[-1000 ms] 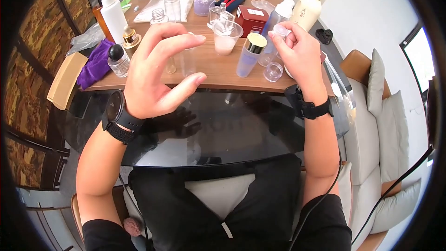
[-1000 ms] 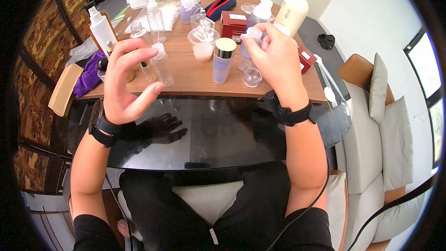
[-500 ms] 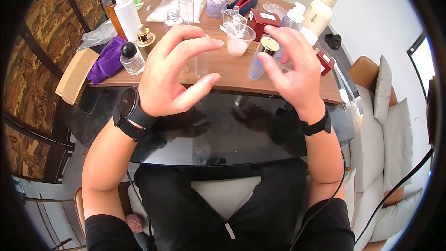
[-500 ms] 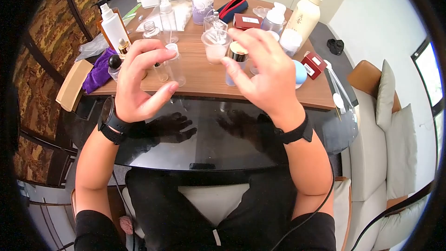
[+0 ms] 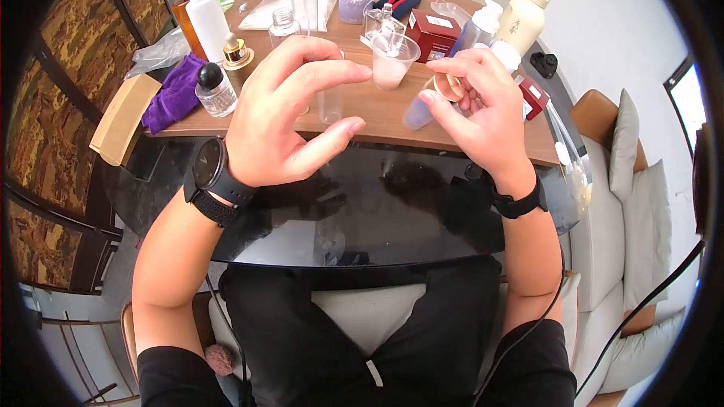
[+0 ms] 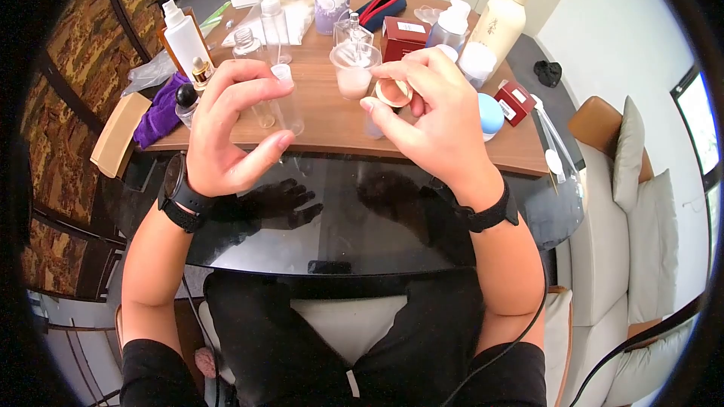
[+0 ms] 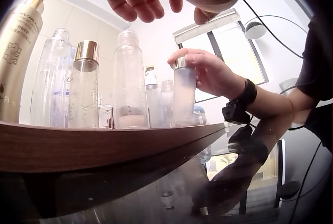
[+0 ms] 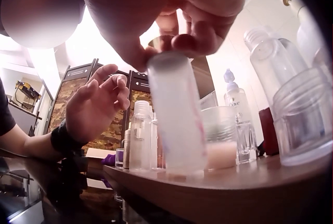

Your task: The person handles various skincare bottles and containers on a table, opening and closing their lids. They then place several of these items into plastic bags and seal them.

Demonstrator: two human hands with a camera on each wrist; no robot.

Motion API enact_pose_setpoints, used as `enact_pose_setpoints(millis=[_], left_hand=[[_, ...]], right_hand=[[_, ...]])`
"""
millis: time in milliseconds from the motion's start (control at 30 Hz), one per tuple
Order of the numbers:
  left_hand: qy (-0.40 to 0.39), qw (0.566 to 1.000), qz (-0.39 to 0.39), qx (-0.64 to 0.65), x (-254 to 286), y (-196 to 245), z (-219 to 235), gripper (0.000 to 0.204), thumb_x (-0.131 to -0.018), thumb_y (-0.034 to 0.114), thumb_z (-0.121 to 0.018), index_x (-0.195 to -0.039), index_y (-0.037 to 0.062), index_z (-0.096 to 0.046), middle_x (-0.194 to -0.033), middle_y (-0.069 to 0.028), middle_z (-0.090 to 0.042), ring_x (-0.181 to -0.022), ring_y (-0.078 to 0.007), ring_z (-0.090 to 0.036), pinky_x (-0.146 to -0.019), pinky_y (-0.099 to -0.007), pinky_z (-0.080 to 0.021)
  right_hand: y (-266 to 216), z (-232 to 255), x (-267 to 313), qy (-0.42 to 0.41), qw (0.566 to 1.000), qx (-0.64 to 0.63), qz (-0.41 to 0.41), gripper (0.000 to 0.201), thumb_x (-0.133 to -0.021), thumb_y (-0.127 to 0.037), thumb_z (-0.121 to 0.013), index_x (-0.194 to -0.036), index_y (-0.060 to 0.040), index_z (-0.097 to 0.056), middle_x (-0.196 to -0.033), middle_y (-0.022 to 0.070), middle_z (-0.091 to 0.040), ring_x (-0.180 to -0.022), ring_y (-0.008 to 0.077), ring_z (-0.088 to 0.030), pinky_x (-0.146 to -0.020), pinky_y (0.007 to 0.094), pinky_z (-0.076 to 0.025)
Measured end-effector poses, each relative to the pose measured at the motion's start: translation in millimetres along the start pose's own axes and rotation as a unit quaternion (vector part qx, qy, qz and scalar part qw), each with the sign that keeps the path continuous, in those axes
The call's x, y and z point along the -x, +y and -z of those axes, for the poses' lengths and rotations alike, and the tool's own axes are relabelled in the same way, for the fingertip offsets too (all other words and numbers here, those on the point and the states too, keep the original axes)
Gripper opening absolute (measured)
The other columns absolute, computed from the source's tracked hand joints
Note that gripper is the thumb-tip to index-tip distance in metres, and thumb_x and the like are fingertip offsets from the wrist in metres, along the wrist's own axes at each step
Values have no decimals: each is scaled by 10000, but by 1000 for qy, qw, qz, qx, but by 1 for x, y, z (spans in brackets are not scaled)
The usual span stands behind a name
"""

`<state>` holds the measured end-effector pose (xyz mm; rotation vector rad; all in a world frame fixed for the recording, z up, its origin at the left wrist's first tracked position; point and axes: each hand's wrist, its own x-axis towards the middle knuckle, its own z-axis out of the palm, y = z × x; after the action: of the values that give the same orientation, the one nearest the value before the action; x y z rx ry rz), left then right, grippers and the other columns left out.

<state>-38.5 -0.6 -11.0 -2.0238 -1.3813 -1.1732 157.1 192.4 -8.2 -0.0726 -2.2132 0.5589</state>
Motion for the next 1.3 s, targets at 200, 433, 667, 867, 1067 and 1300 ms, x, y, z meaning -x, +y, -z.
enact_pose_setpoints(millis=[200, 433, 667, 867, 1067, 1300], left_hand=[[-14, 998, -15, 58, -3, 4, 4, 597, -729, 260, -860, -1215, 20, -609, -1143, -180, -632, -995, -312, -629, -868, -404, -500], [-49, 997, -53, 17, 0, 0, -2, 531, -717, 169, -866, -1186, 49, -650, -975, -134, -690, -829, -310, -659, -730, -393, -504], [-8, 998, -64, 3, 1, -1, -3, 489, -726, 177, -863, -1146, 41, -655, -948, -151, -684, -815, -312, -652, -714, -388, -505], [-22, 999, 0, 42, 4, 0, 2, 468, -740, 221, -857, -1111, 23, -653, -1038, -109, -724, -832, -295, -685, -728, -369, -521], [-26, 999, -39, 26, 2, -2, 0, 448, -743, 218, -858, -1072, 17, -629, -1067, -109, -731, -830, -292, -686, -727, -370, -522], [-31, 999, 4, 41, 7, -2, 0, 504, -756, 246, -857, -1137, 2, -634, -977, -152, -679, -847, -295, -654, -760, -361, -506]], right_hand=[[-3, -7, 5, 8, 964, -257, 71, 350, -797, -85, -813, -1109, -12, -672, -1067, 69, -549, -852, 109, -530, -686, 236, -457], [-7, -17, 11, -47, 938, -340, 50, 388, -860, -135, -790, -1154, -4, -573, -1100, 81, -552, -915, 126, -595, -789, 253, -514], [-18, -7, 13, -86, 916, -373, -121, 417, -871, -151, -783, -1185, -5, -550, -1107, 74, -595, -869, 113, -606, -789, 264, -517], [-5, -20, 8, -1, 957, -261, 129, 610, -804, -140, -833, -1310, -32, -508, -1234, 91, -587, -995, 149, -589, -859, 314, -501], [-20, -9, 13, -91, 945, -295, -110, 660, -858, -222, -792, -1397, -40, -457, -1069, 74, -639, -855, 131, -599, -806, 281, -507], [-16, -17, 11, -21, 946, -323, 12, 467, -828, -128, -799, -1227, 2, -594, -1146, 100, -649, -975, 175, -632, -833, 320, -526]])
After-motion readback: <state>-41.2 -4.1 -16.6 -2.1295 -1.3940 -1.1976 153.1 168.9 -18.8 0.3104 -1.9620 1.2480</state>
